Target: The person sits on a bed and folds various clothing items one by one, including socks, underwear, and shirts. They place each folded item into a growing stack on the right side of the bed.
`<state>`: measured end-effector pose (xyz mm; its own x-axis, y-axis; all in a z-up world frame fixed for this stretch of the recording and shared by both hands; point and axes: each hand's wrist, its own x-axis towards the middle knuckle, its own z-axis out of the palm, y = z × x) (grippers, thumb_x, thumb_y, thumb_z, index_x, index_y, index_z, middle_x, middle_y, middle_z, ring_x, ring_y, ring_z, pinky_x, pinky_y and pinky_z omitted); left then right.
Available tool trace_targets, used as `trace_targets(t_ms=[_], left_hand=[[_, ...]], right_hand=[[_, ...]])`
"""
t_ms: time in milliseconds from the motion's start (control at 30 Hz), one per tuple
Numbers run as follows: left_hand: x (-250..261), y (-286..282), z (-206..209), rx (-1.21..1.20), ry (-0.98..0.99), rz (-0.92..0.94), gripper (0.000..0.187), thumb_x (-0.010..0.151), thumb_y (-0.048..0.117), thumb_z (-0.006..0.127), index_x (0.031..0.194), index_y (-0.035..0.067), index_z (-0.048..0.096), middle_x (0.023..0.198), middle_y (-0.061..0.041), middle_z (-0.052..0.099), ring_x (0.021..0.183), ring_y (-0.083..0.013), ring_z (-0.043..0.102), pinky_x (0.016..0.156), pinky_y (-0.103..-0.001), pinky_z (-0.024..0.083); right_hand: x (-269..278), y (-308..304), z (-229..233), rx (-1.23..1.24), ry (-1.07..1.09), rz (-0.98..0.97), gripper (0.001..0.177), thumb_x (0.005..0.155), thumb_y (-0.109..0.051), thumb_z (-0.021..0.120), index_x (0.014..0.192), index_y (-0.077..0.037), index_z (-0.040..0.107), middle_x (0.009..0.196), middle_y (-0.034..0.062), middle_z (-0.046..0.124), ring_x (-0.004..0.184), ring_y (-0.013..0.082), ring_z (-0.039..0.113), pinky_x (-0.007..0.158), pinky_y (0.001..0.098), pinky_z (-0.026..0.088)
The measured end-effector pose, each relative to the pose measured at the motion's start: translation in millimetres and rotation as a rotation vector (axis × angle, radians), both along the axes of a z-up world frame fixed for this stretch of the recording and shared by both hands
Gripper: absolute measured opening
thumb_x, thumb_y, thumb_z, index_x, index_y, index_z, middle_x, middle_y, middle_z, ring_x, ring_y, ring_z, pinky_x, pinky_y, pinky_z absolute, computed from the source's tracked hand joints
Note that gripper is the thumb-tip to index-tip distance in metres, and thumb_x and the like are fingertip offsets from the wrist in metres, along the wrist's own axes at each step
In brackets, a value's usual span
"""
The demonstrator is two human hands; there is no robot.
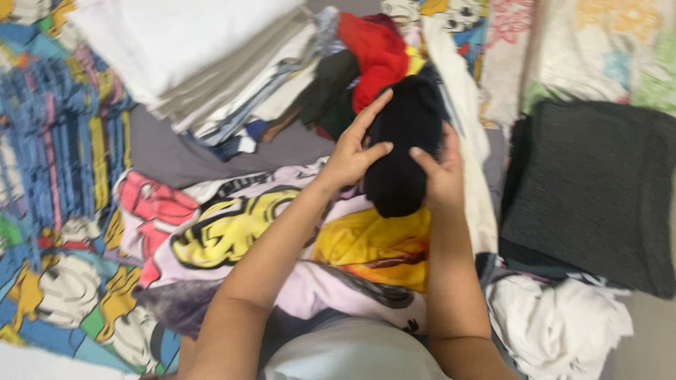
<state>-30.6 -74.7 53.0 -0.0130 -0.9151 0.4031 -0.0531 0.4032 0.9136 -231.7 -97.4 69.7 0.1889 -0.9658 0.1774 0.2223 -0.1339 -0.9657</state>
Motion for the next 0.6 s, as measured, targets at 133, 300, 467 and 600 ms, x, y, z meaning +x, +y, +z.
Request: trace_targets(t_ms=[133,300,467,600], left_hand=[[-19.5,-65.1,-15.9,-0.044,-0.459,0.245,0.088,0.086,0.020,0.082,0.160,0.013,0.035,0.161,-0.022,0.038,0.151,-0.0429,0.034,0.123,-0.052,0.029],[-28.2,-110.8,-57.6,0.103,-0.889,0.545,0.076,0.077,0.020,0.078,0.145,0.006,0.048,0.150,-0.032,0.038,0.129,-0.0511,0.044,0.102,-0.059,0.040],[-36.6,-116.1,-65.2,-0.029,-0.789,0.726,0.024,0.091,0.021,0.074,0.109,0.006,0.068,0.139,-0.026,0.052,0.124,-0.0468,0.051,0.100,-0.057,0.043],[-40.7,-105.6,-30.5,-0.153,-0.405,0.620,0.018,0.099,0.014,0.067,0.108,0.000,0.065,0.123,-0.022,0.063,0.114,-0.0413,0.061,0.098,-0.046,0.049]], right_hand=[[-83.1,-1.4,6.4,0.038,-0.032,-0.193,0.067,0.085,0.013,0.066,0.147,-0.003,0.047,0.137,0.0127,0.063,0.124,0.0233,0.063,0.110,0.0367,0.052],[-175.7,1.9,18.0,0.065,0.141,-0.358,0.068,0.086,0.013,0.065,0.150,-0.002,0.049,0.138,0.0136,0.064,0.127,0.0232,0.063,0.112,0.0362,0.052],[-233.4,5.4,13.0,0.011,0.070,-0.623,0.070,0.090,0.013,0.068,0.154,-0.003,0.044,0.151,0.0181,0.055,0.135,0.0262,0.059,0.116,0.0369,0.050],[-264.3,-0.6,-5.1,0.060,-0.105,-1.007,0.074,0.087,0.007,0.069,0.151,-0.006,0.035,0.149,0.0215,0.051,0.130,0.0331,0.063,0.108,0.0450,0.052]])
